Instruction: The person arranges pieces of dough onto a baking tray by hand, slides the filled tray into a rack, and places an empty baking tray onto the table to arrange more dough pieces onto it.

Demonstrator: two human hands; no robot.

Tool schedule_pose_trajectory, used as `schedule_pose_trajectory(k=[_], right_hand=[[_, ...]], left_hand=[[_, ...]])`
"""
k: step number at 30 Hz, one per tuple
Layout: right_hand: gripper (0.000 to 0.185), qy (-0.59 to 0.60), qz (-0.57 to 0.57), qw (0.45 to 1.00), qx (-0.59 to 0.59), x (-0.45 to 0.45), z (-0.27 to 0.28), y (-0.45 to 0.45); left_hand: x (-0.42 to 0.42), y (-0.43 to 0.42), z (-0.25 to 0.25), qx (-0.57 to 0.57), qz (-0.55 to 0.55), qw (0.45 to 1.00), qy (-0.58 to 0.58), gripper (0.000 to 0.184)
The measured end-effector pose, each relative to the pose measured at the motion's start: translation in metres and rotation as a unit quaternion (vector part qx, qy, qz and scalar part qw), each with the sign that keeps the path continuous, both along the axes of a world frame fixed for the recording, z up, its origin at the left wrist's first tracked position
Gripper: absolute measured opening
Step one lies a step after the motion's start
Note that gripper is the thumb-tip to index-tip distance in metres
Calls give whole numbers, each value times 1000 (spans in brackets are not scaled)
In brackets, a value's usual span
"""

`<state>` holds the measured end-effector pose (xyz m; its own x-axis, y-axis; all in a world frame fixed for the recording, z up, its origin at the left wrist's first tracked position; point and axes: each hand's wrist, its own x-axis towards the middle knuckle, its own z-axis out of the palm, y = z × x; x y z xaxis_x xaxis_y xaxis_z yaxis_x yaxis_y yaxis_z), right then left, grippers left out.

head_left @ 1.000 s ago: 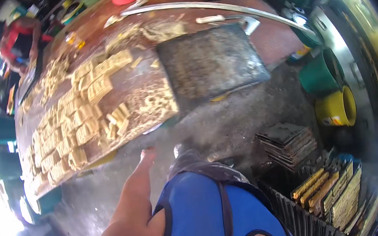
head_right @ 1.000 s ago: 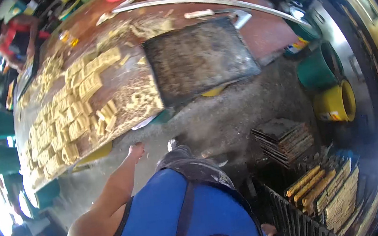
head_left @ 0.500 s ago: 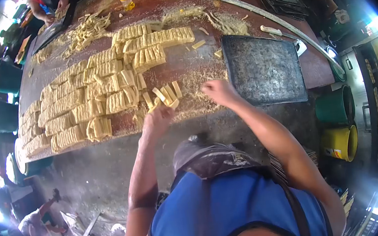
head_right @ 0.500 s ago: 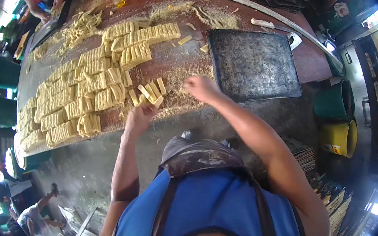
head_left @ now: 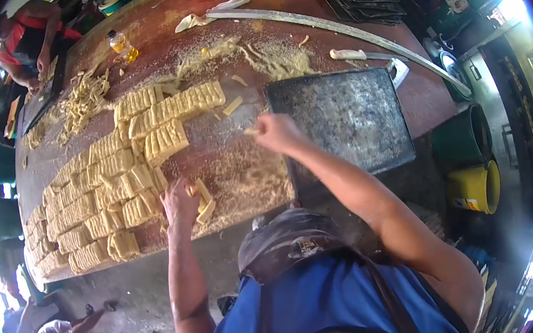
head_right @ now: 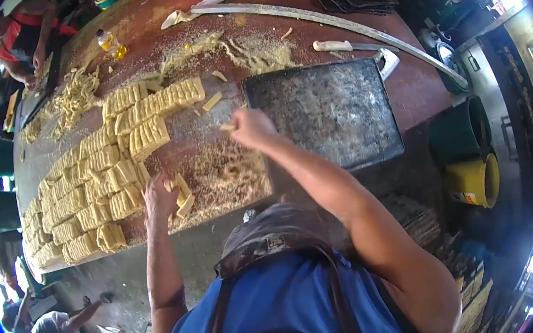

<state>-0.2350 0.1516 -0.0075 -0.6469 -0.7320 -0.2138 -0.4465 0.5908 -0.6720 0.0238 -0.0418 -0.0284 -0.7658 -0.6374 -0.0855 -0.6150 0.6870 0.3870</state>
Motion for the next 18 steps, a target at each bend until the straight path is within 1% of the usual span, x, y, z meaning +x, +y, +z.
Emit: schedule_pose_trajectory(k=[1,2,3,4,5,7,9,10,11,12,13,14,15,16,18], right_hand=[[12,17,-54,998,-8,-31,0,10],[14,33,-109,993,-15,-59,-2,19],[18,139,-85,986,-35,-89,-12,26],[22,242,-63,967,-54,-105,-11,30],[27,165,-56,985,-19,-118,-9,33],[27,161,-38,986,-30,-129,-10,34],[28,148,-21,988,-35,-133,-22,34],[28,141,-20,989,-36,-138,-30,32],[25,143,-21,988,-63,-141,-40,31],[23,145,-23,985,-88,-143,-47,31],[19,121,-47,988,-79,-142,-32,29],[19,118,-47,989,-78,-143,-31,28],[17,104,-47,991,-76,-144,-31,27],[16,90,-49,992,-76,-146,-32,27],[15,93,-47,990,-91,-151,-39,24]], left_hand=[[-4,-1,-5,-13,-32,999,9,25],[-20,-3,-1,-19,-30,999,6,25],[-30,2,5,52,-3,998,17,27],[-41,5,10,124,25,992,27,28],[-64,10,13,129,39,989,57,24],[-138,56,65,191,85,973,98,22],[-207,67,63,268,39,959,80,23],[-242,67,48,283,2,955,88,26],[-269,65,28,298,-37,949,95,29],[-286,66,15,299,-36,949,89,29],[-301,67,5,242,-74,959,127,29],[-309,68,-5,185,-112,962,164,29],[-309,66,-17,101,-159,949,252,34],[-303,66,-15,101,-160,950,248,34],[-282,68,-10,132,-162,962,172,35]])
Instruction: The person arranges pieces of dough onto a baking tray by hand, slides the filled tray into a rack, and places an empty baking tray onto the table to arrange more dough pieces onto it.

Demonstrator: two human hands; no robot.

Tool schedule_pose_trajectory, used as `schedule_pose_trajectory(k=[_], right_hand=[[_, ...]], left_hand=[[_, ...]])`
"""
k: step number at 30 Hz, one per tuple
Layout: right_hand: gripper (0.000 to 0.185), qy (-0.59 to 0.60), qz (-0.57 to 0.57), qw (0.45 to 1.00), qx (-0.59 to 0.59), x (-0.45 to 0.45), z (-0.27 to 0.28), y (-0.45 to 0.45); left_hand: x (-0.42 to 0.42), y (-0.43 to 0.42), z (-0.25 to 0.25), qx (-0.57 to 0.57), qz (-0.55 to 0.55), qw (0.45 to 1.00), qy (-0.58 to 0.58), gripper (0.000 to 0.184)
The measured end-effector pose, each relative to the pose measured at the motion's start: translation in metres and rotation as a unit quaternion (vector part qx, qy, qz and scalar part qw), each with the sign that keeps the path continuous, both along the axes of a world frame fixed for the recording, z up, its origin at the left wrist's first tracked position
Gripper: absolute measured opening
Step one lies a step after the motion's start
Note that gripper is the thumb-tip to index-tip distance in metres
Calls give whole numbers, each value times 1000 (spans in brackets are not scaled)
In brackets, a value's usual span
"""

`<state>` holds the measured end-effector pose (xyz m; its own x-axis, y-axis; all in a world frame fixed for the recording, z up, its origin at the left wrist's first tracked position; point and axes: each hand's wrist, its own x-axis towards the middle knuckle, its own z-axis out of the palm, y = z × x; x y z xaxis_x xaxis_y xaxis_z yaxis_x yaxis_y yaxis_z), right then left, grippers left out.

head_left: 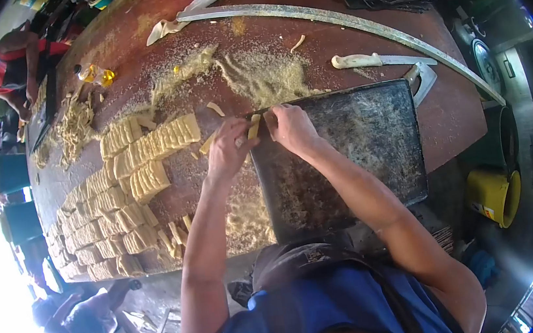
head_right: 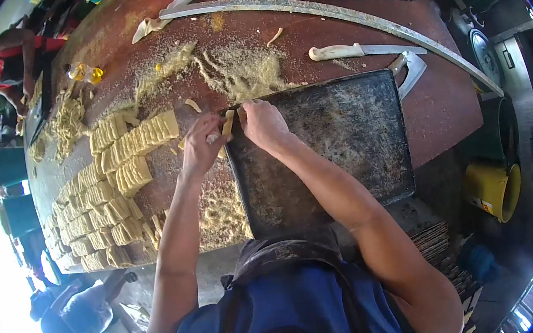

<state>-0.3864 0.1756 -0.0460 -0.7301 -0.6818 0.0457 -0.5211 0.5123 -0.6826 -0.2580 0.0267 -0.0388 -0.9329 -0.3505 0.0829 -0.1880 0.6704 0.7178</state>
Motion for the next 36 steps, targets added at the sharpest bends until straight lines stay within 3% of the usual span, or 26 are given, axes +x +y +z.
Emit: schedule_pose_trajectory(k=[1,5,7,9,12,14,15,16,18,22,25,27,28,29,30,31,32,34,35,36], right_hand=[[15,-3,0,1000,4,-2,3,-2],[17,-30,5,999,-34,-7,-9,-4],[18,-41,7,998,-47,-7,-3,-4],[19,-38,-2,998,-60,-4,1,-2],[19,66,19,996,-62,21,18,1],[22,41,172,982,61,50,20,-10],[27,143,222,957,122,68,13,-19],[22,219,235,928,187,85,13,-30],[15,244,238,897,281,102,31,-40],[10,246,216,892,311,105,37,-55],[14,267,273,883,273,91,33,-63],[17,124,196,935,266,80,32,-72],[17,123,201,935,266,78,33,-70],[20,-9,133,985,112,74,34,-67],[23,-140,57,987,-48,68,38,-65],[24,-240,15,965,-107,59,37,-58],[22,-333,6,928,-165,50,37,-47],[16,-428,2,880,-205,33,28,-22],[16,-431,6,879,-206,22,23,-11],[16,-297,0,936,-190,12,17,2]], left_hand=[[7,-3,-2,-55,-41,998,-4,40],[2,4,-4,-50,-20,998,-37,47],[-1,6,-9,-152,-24,988,-10,50],[6,5,-5,-100,5,994,35,50],[25,-36,-17,-37,38,990,130,42],[42,-66,-26,-146,49,988,25,36],[46,-69,-28,-151,20,988,13,34],[48,-67,-24,-146,13,989,24,34],[53,-60,-15,-196,7,981,-6,37],[68,-64,2,-126,21,987,-96,39],[78,-73,7,-116,36,986,-116,41],[81,-73,13,-85,70,985,-136,33],[84,-73,14,-83,74,984,-139,33],[86,-75,17,48,102,987,-114,32],[85,-76,18,176,128,973,-83,31],[86,-74,11,140,130,982,-12,30],[83,-72,8,138,132,981,-14,30],[75,-59,7,249,132,960,-1,29],[67,-50,7,249,143,958,-33,29],[56,-38,12,245,145,958,-37,29]])
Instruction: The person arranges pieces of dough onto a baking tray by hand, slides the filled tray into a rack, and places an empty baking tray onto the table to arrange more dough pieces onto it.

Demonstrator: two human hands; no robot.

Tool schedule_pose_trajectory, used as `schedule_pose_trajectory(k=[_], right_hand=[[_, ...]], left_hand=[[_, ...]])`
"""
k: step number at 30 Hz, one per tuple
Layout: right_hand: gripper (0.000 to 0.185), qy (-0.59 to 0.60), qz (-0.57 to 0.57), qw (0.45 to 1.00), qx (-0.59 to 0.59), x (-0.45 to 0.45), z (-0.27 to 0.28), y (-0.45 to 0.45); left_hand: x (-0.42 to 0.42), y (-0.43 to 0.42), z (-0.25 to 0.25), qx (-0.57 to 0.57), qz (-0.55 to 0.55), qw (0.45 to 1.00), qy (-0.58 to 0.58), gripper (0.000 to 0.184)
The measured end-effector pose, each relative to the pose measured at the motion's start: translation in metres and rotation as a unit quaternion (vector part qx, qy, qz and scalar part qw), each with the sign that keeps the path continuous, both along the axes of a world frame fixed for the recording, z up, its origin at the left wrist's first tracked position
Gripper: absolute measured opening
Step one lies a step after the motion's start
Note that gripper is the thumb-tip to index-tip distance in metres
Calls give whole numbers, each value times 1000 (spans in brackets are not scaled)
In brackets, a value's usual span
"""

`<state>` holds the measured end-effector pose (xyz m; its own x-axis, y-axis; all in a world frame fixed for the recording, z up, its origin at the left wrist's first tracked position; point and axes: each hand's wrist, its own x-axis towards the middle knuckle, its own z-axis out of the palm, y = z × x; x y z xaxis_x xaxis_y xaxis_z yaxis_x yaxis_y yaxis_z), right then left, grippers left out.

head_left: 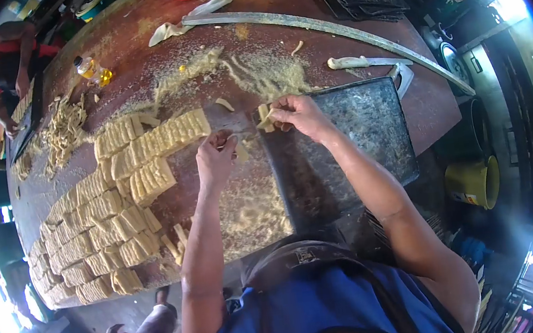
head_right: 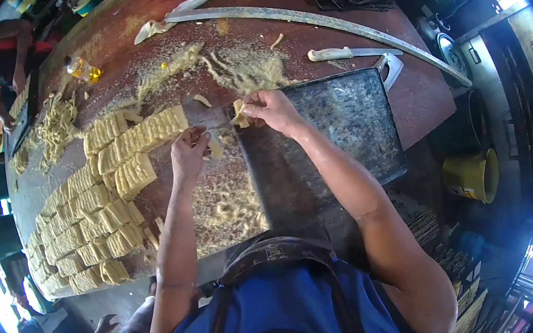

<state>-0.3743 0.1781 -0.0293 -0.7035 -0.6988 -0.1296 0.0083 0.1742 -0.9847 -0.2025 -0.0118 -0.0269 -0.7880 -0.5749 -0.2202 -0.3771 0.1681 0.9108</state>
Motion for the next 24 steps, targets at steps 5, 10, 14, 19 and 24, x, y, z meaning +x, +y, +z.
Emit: schedule_pose_trajectory(k=[5,10,14,19,24], right_hand=[[20,317,-20,948,32,-26,0,65],[18,343,-18,933,105,-30,-20,84],[16,318,-38,942,101,-33,-28,72],[17,332,-31,937,100,-37,-31,60],[21,333,-43,936,104,-39,-26,60]], left_hand=[[-77,70,15,-46,-72,996,4,21],[-100,79,-12,-414,-134,896,91,31],[-80,85,-8,-428,-189,883,36,41],[-91,94,-20,-430,-179,884,35,41],[-73,88,-9,-403,-140,902,65,38]])
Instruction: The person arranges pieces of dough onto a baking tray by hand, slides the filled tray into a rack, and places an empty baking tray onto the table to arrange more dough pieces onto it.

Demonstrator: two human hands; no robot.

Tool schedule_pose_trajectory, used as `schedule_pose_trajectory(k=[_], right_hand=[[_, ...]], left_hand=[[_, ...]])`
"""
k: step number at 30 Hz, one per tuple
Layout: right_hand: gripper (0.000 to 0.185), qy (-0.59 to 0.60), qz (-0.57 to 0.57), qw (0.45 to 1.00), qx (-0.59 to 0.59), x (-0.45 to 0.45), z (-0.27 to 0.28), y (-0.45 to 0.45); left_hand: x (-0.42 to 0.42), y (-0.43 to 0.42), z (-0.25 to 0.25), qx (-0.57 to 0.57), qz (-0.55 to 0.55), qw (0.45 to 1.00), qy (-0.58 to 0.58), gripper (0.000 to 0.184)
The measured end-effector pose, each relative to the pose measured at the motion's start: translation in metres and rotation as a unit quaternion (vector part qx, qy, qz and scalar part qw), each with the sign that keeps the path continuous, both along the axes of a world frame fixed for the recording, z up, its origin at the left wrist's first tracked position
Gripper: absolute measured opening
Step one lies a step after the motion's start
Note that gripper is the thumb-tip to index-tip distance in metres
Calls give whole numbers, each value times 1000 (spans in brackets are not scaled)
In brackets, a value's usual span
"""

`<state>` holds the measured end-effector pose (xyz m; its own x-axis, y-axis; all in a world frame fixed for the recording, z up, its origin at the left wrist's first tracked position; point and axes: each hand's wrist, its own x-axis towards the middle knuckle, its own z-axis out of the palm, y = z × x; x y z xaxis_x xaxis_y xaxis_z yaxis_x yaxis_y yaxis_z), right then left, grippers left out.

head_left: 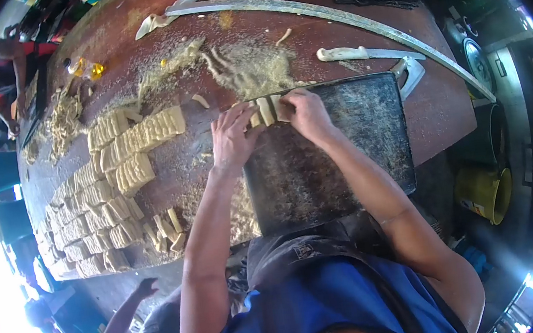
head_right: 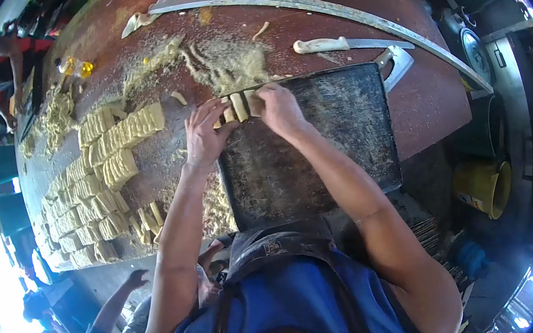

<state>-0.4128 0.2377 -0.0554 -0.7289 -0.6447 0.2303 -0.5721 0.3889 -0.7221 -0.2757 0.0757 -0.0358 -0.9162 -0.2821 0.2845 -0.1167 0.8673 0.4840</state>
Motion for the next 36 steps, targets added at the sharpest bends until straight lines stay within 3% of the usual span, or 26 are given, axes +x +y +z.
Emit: schedule_pose_trajectory(k=[1,3,6,8,9,10,11,12,13,15,16,17,18,19,22,23,24,25,26,27,28,30,32,34,36], right_hand=[[14,36,-2,999,-10,-4,-5,3],[16,-13,-42,997,67,10,36,5],[16,-55,-46,997,4,13,16,20],[16,-60,-40,997,24,43,19,6],[17,-59,-58,996,42,60,25,4],[18,-41,-5,999,31,94,45,-16],[18,-125,30,986,103,127,67,-40],[18,-60,136,988,40,156,59,-62],[19,-89,226,965,95,183,54,-85],[20,54,406,912,-7,230,20,-137],[21,124,461,878,-43,248,13,-156],[21,126,458,879,-38,259,16,-166],[22,157,486,857,65,269,17,-172],[24,186,507,825,168,274,20,-177],[23,140,417,858,267,272,34,-169],[20,131,417,854,283,264,28,-164],[25,228,354,895,146,259,2,-149],[28,55,336,920,194,242,12,-145],[31,-123,307,916,225,225,27,-138],[31,-118,287,922,229,207,41,-122],[35,-258,205,932,154,188,56,-104],[43,-466,56,883,-10,138,49,-66],[37,-502,-36,860,-91,90,30,-30],[34,-498,-51,860,-98,52,27,0],[33,-502,-43,857,-111,25,22,23]], left_hand=[[12,-8,9,8,28,999,22,35],[52,-41,18,19,64,998,19,33],[142,-92,35,64,140,988,24,32],[204,-119,51,208,270,938,-67,27],[234,-134,52,179,294,931,-122,30],[259,-148,53,148,312,922,-174,32],[277,-151,62,173,310,906,-230,36],[297,-165,44,190,298,885,-304,39],[304,-164,44,175,290,893,-298,39],[302,-143,59,187,297,889,-294,43],[306,-146,31,178,287,899,-280,44],[304,-141,23,119,289,909,-277,46],[305,-136,21,60,290,915,-274,47],[306,-138,21,72,265,926,-261,48],[305,-147,31,183,253,907,-283,50],[310,-153,12,191,235,929,-214,42],[304,-149,25,293,227,922,-114,36],[297,-152,16,442,221,867,-62,41],[285,-148,30,437,203,876,-21,44],[276,-151,20,450,188,872,-31,43],[262,-152,18,459,179,869,-42,42],[221,-136,23,501,157,849,-52,40],[176,-107,25,544,150,823,-65,38],[123,-78,23,633,84,767,-62,33],[70,-48,37,608,67,788,-70,30]])
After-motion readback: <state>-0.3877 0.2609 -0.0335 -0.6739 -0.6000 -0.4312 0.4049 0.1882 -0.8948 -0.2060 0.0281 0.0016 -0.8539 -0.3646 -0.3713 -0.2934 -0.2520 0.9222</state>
